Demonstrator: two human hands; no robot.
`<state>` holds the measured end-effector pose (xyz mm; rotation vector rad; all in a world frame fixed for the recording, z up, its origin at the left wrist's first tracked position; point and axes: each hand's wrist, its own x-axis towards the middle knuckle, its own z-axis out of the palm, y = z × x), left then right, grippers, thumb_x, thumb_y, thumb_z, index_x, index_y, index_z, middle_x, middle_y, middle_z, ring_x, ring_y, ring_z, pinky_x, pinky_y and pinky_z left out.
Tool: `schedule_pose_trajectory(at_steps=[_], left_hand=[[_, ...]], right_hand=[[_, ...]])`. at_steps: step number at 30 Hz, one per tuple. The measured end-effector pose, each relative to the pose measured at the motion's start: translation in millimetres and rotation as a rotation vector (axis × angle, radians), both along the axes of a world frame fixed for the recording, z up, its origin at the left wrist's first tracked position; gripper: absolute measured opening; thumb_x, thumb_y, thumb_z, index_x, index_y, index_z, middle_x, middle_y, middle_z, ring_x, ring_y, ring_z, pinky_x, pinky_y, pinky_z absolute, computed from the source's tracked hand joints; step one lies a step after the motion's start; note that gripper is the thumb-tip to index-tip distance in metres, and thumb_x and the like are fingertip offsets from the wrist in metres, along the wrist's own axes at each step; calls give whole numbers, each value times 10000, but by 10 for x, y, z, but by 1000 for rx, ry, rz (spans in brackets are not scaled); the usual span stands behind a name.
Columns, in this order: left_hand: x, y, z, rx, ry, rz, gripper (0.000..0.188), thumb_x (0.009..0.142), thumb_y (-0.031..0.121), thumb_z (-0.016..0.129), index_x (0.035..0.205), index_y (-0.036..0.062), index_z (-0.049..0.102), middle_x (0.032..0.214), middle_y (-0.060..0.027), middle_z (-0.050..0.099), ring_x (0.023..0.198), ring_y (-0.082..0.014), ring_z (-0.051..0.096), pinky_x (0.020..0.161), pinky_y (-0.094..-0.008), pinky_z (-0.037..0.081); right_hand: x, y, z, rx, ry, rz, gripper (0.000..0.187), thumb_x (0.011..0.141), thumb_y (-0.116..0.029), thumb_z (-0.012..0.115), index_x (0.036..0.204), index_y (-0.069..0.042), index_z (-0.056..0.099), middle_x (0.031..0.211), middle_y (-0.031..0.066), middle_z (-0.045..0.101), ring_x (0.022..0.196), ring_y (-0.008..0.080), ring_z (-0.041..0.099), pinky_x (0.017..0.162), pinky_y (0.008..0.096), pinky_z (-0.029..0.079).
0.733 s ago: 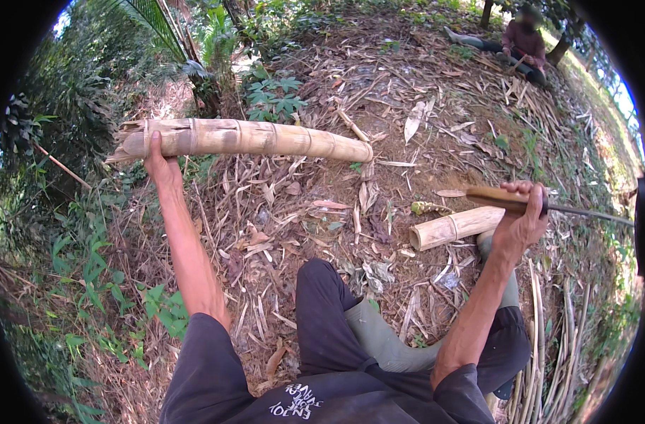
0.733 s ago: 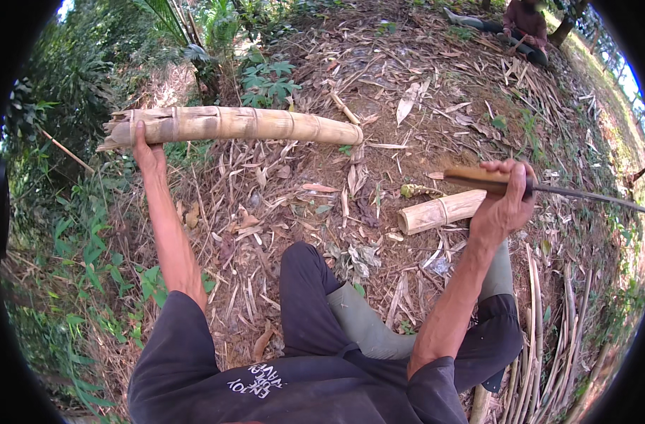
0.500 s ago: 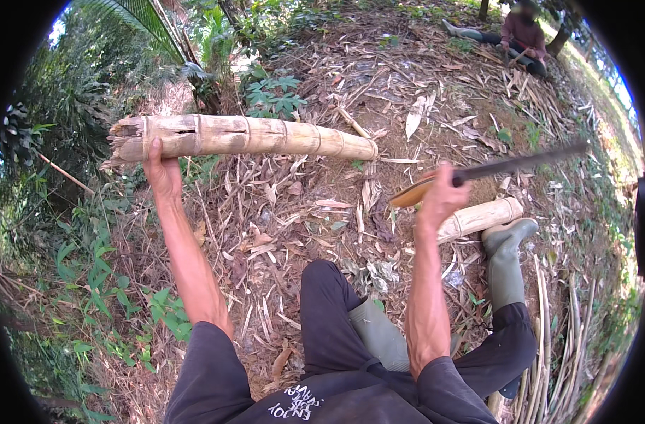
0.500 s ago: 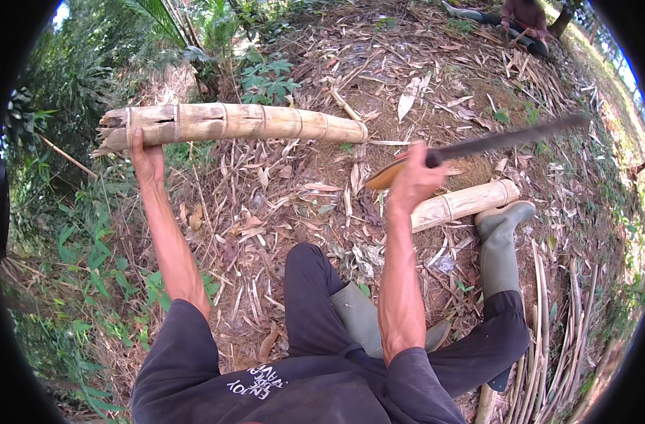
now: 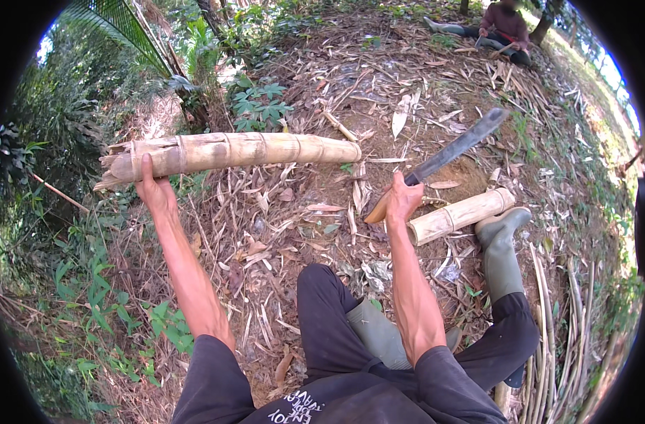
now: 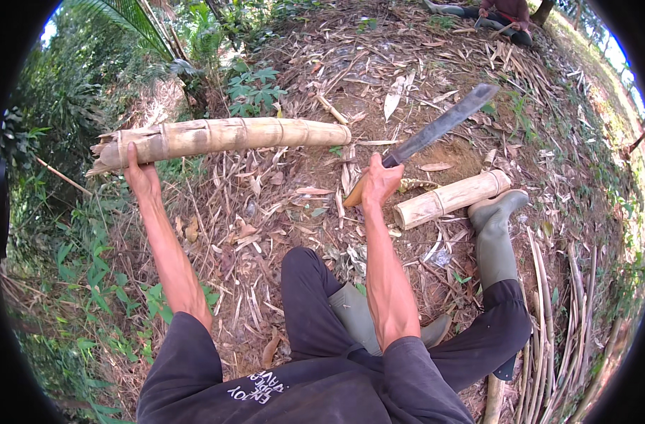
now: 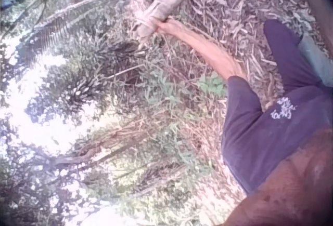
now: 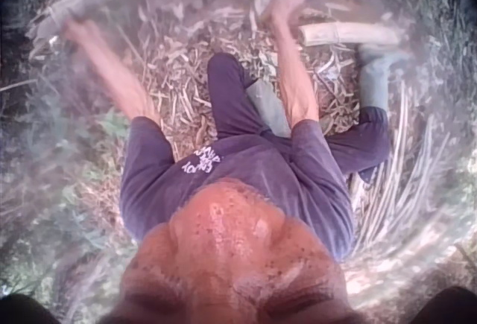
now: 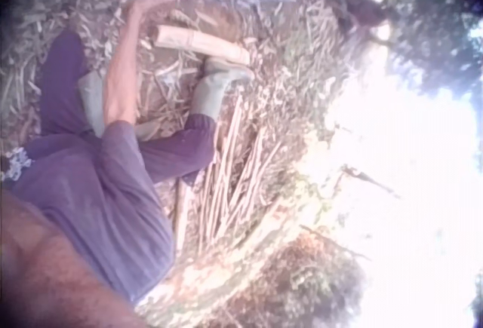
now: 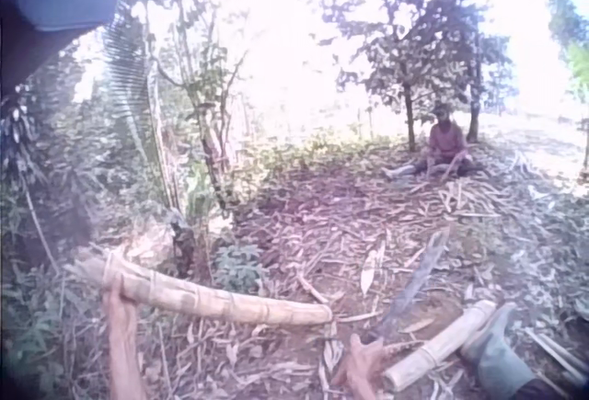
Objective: The person sits on the ground in a wooded area and uses a machete to chop a long bamboo pole into smaller sections. They position the bamboo between their legs, strike it repeatedly with the machete to sever the stalk, and then separate the cut pieces.
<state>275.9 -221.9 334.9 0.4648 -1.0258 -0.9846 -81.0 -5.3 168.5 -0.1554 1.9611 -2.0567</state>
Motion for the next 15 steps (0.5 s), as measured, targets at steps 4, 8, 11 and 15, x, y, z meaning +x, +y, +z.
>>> schedule_pose_trajectory(at_steps=[4, 8, 11, 15], left_hand=[[-153, -58, 43, -17, 4, 35, 530, 886, 191, 689, 1332, 19, 460, 1289, -101, 538, 1179, -247, 526, 1028, -448, 423], [120, -135, -128, 62, 60, 124, 522, 855, 178, 722, 1291, 6, 492, 1277, -102, 553, 1160, -239, 534, 1038, -441, 424], [123, -53, -195, 125, 94, 196, 552, 832, 192, 747, 1285, 2, 496, 1271, -106, 555, 1140, -237, 546, 1015, -444, 448], [16, -57, -138, 161, 80, 293, 608, 824, 250, 759, 1299, -5, 479, 1262, -118, 554, 1109, -260, 567, 952, -450, 499]], right_hand=[[25, -29, -655, 781, 780, 497, 247, 805, -183, 646, 890, 21, 536, 689, 175, 629, 640, 276, 647, 637, 436, 526], [12, -63, -472, 642, 426, 547, 253, 800, -197, 630, 861, 38, 559, 687, 183, 626, 628, 304, 635, 643, 449, 514], [88, -53, -124, 334, 123, 303, 242, 823, -179, 608, 881, 50, 556, 689, 179, 627, 628, 292, 628, 600, 448, 499], [127, -132, -268, 384, 226, 305, 348, 845, -217, 633, 1004, 74, 524, 791, 232, 658, 695, 339, 658, 649, 474, 521]])
